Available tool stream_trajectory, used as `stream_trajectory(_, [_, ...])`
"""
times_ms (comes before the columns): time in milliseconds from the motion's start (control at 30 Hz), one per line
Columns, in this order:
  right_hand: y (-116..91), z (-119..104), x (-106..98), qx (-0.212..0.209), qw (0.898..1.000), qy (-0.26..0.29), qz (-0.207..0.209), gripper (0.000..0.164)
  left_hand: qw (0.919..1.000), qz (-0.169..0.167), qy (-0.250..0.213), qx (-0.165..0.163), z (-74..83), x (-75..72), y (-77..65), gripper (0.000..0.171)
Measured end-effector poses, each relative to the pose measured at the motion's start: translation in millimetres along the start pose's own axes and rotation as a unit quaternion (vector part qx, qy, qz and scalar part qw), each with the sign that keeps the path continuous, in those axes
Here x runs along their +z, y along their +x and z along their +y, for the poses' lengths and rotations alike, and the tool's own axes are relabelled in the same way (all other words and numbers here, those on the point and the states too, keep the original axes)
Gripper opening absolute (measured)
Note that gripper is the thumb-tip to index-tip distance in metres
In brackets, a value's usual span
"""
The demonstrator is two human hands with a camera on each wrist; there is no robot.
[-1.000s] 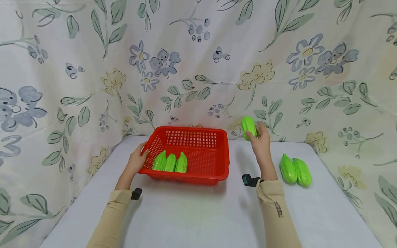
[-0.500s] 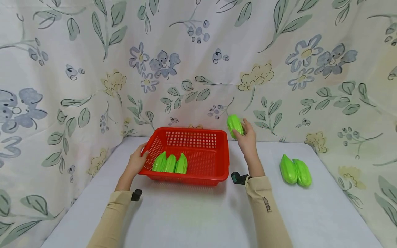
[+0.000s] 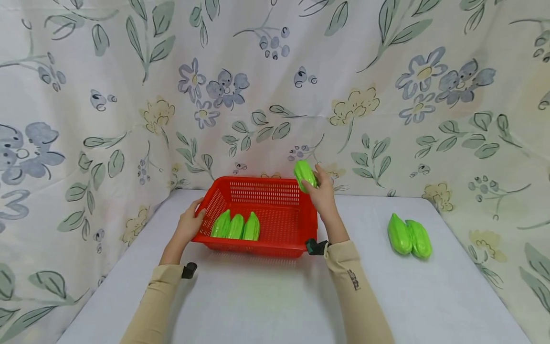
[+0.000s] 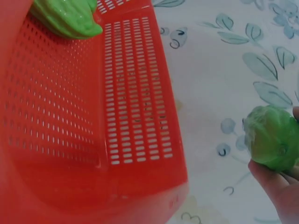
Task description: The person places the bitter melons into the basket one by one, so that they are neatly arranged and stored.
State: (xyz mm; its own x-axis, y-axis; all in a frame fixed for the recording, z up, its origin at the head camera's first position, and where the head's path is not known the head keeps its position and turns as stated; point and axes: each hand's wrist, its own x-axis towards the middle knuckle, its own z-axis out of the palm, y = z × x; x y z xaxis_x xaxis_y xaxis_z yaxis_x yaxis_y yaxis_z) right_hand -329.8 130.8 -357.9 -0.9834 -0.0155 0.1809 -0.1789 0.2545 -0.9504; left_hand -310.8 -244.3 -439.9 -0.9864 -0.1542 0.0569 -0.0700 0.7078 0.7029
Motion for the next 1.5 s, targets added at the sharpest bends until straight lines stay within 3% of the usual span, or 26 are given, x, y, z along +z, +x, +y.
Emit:
stream_trajectory(467, [9,-4,33,-0.014,0.997,-0.035,-0.061,0.069,0.9999,0.001,-0.006,0.008,-0.9,-0.7,4.1,0.052])
stream_trajectory(733, [14,-8,49,-0.011,0.99,-0.102,-0.093,0.067,0.9999,0.004,-0.006,0.008,-1.0,0.2,5.1,0.051])
stream_trajectory(1067, [26,-10,64,0.029,0.961,-0.209,-0.18,0.063,0.9999,0.007,0.001,0.007,-1.2,-0.3,5.1,0.052])
stream_trajectory(1500, [40,-10,73,0.105,0.919,-0.261,-0.275,0.057,1.0,0.002,0.002,0.007,-2.0,1.5,0.6,0.052])
